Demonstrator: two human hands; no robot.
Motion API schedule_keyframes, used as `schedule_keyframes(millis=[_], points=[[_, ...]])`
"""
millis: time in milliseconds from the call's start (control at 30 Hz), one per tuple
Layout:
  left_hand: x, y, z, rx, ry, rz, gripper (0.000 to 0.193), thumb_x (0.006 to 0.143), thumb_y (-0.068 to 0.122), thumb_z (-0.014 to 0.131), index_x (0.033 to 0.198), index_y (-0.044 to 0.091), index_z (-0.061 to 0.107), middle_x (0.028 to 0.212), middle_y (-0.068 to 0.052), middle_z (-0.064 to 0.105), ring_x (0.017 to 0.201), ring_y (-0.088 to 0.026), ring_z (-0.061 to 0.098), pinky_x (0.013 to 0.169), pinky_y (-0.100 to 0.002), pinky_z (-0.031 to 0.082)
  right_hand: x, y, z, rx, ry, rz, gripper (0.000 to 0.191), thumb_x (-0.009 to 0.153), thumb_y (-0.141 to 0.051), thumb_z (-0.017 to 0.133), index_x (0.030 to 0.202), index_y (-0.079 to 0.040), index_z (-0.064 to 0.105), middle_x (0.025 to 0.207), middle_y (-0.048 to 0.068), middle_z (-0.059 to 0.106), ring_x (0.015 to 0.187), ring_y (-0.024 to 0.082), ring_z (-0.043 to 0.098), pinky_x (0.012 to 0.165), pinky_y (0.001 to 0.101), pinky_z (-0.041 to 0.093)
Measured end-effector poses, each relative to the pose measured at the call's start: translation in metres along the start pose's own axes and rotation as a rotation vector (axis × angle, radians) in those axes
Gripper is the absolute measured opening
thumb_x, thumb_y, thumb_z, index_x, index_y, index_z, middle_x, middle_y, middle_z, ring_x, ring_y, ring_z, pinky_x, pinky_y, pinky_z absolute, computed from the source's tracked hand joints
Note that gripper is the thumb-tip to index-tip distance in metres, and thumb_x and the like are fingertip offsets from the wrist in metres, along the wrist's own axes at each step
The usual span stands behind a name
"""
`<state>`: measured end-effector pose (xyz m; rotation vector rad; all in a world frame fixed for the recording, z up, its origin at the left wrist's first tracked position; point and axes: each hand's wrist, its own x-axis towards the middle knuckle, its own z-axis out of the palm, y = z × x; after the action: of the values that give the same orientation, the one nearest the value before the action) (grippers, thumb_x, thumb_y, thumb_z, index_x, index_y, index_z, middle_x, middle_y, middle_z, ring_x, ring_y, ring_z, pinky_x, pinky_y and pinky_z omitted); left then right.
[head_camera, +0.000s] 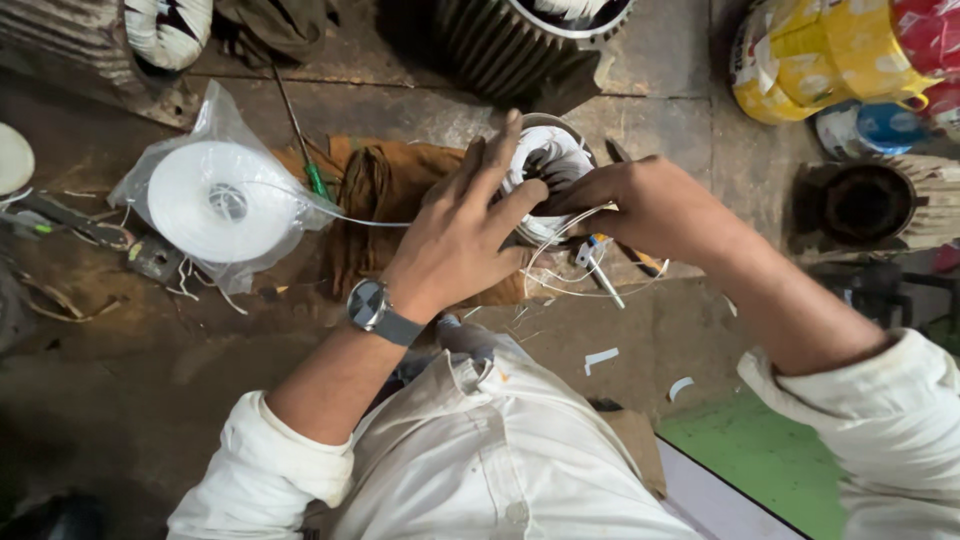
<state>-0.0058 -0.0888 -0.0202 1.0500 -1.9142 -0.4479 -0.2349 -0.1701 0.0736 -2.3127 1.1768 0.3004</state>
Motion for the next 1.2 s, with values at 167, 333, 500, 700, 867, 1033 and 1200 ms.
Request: schedule_keyframes(millis=[167,333,500,700,867,1033,1200], points=[[0.0,0.003,-0.008,0.05,-0.109,-0.039,0.047,0.082,0.012,0.077,0.128,0.015,0.067,0.167,-0.017,0.021,0.142,-0.059,0.037,0.11,-0.062,0.042,0.017,-0.01,-0.003,-0.144,-0.136,-0.001,0.031,0.076,-0.029,0.084,0.105,-0.019,0.081,0.099,0.007,0.077,0.087,0.032,0.072,0.08,0.0411,0.056],[-0.033,0.009,-0.014,0.134,-0.065,-0.04,0.034,0.095,0.007,0.064,0.129,0.004,0.064,0.161,-0.016,0.035,0.146,-0.061,0.029,0.12,-0.064,0.037,0.011,-0.046,0.022,-0.084,0.076,-0.06,0.034,0.074,-0.012,0.076,0.107,-0.016,0.08,0.107,0.005,0.076,0.092,0.031,0.072,0.077,0.0426,0.056],[-0.045,0.005,-0.011,0.169,-0.047,-0.051,0.037,0.095,0.006,0.062,0.131,0.001,0.064,0.141,-0.014,0.051,0.144,-0.06,0.032,0.118,-0.062,0.038,0.012,-0.05,0.015,0.08,0.16,-0.345,0.054,0.071,-0.006,0.069,0.125,-0.01,0.071,0.129,0.004,0.07,0.106,0.03,0.071,0.088,0.0391,0.058],[-0.047,0.009,-0.013,0.225,-0.058,0.007,0.039,0.089,0.005,0.062,0.127,0.003,0.067,0.132,-0.013,0.058,0.141,-0.059,0.033,0.118,-0.063,0.04,0.014,-0.033,-0.017,-0.423,-0.001,-0.379,0.05,0.075,-0.007,0.069,0.123,-0.02,0.073,0.131,-0.006,0.07,0.087,0.023,0.074,0.089,0.0447,0.056],[-0.067,0.015,-0.019,0.098,0.002,-0.002,0.03,0.093,0.01,0.066,0.122,0.006,0.071,0.129,-0.01,0.058,0.142,-0.061,0.034,0.116,-0.062,0.044,0.012,-0.054,-0.015,-0.424,-0.158,-0.384,0.047,0.078,-0.01,0.062,0.122,-0.024,0.074,0.131,-0.009,0.069,0.082,0.022,0.075,0.059,0.0371,0.059],[-0.075,0.003,-0.02,0.059,0.03,-0.019,0.03,0.092,0.008,0.065,0.121,0.007,0.07,0.13,-0.01,0.059,0.14,-0.063,0.034,0.114,-0.061,0.044,0.017,-0.076,-0.007,-0.494,-0.139,-0.299,0.043,0.083,-0.011,0.06,0.122,-0.023,0.073,0.129,-0.009,0.068,0.079,0.019,0.075,0.059,0.0347,0.06],[-0.058,-0.003,-0.022,0.147,-0.055,-0.045,0.042,0.089,-0.002,0.061,0.13,0.006,0.067,0.133,-0.011,0.059,0.141,-0.062,0.037,0.115,-0.061,0.044,0.031,-0.063,-0.02,-0.508,-0.082,-0.307,0.041,0.082,-0.012,0.062,0.121,-0.022,0.072,0.13,-0.008,0.069,0.083,0.02,0.076,0.062,0.0346,0.06]])
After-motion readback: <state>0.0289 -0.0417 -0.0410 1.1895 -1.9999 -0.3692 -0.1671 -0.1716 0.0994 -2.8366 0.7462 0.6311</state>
